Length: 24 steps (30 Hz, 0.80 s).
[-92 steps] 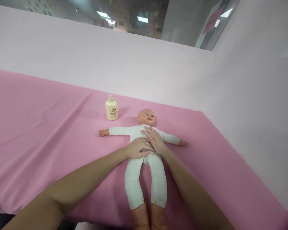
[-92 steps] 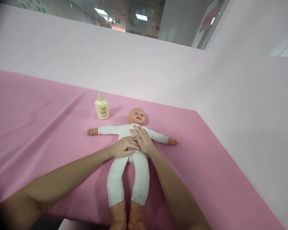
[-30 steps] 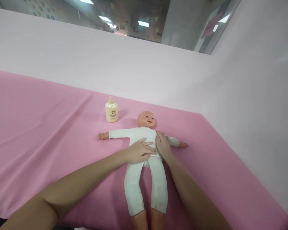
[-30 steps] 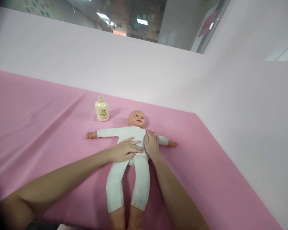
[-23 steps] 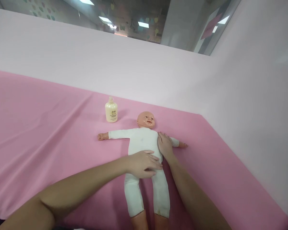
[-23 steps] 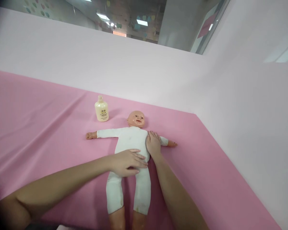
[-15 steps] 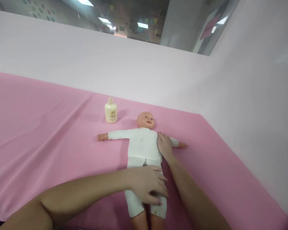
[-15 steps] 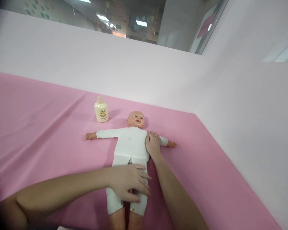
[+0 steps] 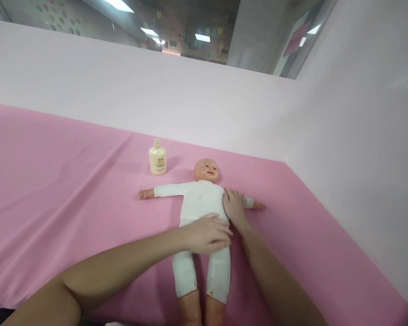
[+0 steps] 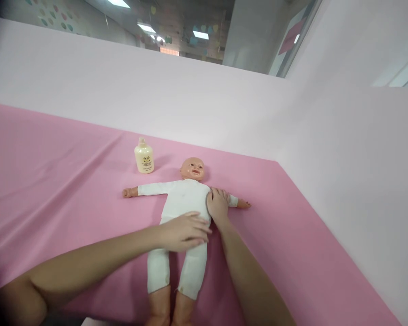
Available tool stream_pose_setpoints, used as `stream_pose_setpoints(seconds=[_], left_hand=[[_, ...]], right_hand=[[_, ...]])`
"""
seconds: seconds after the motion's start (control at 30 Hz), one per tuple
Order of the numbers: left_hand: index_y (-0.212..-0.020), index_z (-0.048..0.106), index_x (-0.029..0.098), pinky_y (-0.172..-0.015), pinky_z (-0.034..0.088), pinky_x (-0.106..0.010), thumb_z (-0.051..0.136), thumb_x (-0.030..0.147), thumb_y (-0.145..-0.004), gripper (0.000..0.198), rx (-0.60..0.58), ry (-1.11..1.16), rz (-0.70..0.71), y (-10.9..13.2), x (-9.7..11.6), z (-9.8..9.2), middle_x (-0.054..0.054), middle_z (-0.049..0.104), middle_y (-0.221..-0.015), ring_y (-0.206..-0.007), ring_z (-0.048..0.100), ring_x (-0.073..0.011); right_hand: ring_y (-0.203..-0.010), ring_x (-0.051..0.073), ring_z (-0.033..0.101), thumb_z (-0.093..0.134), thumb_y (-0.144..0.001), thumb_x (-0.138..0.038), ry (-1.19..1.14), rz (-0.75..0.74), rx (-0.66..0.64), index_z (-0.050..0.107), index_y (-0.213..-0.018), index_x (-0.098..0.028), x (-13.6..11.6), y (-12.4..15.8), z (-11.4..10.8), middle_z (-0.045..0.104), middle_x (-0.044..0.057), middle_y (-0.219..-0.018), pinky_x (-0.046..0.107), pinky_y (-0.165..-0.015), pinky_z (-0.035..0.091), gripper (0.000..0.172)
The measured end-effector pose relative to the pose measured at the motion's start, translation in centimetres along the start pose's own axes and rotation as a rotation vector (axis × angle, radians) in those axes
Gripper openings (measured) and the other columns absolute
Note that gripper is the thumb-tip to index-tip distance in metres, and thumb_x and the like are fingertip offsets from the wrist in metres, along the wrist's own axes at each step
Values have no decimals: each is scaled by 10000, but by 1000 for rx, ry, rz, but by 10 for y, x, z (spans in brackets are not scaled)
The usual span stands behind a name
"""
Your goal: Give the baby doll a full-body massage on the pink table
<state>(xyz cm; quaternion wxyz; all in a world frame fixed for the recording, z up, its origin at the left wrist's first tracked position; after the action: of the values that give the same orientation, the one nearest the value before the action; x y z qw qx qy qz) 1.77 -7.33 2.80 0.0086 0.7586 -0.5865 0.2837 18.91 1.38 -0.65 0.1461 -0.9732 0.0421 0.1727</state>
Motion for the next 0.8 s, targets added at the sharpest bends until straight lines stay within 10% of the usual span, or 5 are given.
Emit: stream_pose_setpoints(seconds=[0.17,0.5,0.8], left_hand=[[-1333,631,281,-1247,187,-512,309,359,-1042,440,197,-83,-376,9,-48,-14,-38,543,-1502,-1468,394,-221],[-1498,462,271,-1231,205,-547,256,444,-1038,532,349,-154,-631,33,-102,-21,-52,363,-1625,-1526,275,-265],[-1247,661,208,-1211,166,-599,277,427,-1010,502,412,-495,-849,63,-145,-42,-128,657,-1339,-1355,496,-333]], right_hand=[[-1260,273,498,338,-986,-280,-4,-8,14,622,-1330,-146,-2,1,-1,653,127,-1331,426,-1174,180,467],[-1343,322,434,319,-991,-291,49,42,41,641,-1315,-157,9,0,-2,643,138,-1350,520,-1186,123,475],[-1440,423,292,280,-1005,-274,120,141,87,726,-1123,-156,28,-2,-11,620,154,-1339,680,-1141,103,477]])
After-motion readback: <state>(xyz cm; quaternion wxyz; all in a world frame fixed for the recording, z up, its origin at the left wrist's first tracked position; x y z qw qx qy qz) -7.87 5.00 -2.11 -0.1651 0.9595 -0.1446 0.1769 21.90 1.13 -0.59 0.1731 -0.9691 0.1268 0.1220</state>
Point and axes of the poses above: each hand's wrist, its own y-axis away from the middle knuckle, its own z-axis out of the palm, x = y × z, the point moved 2 cm from there along -y, towards the middle knuckle
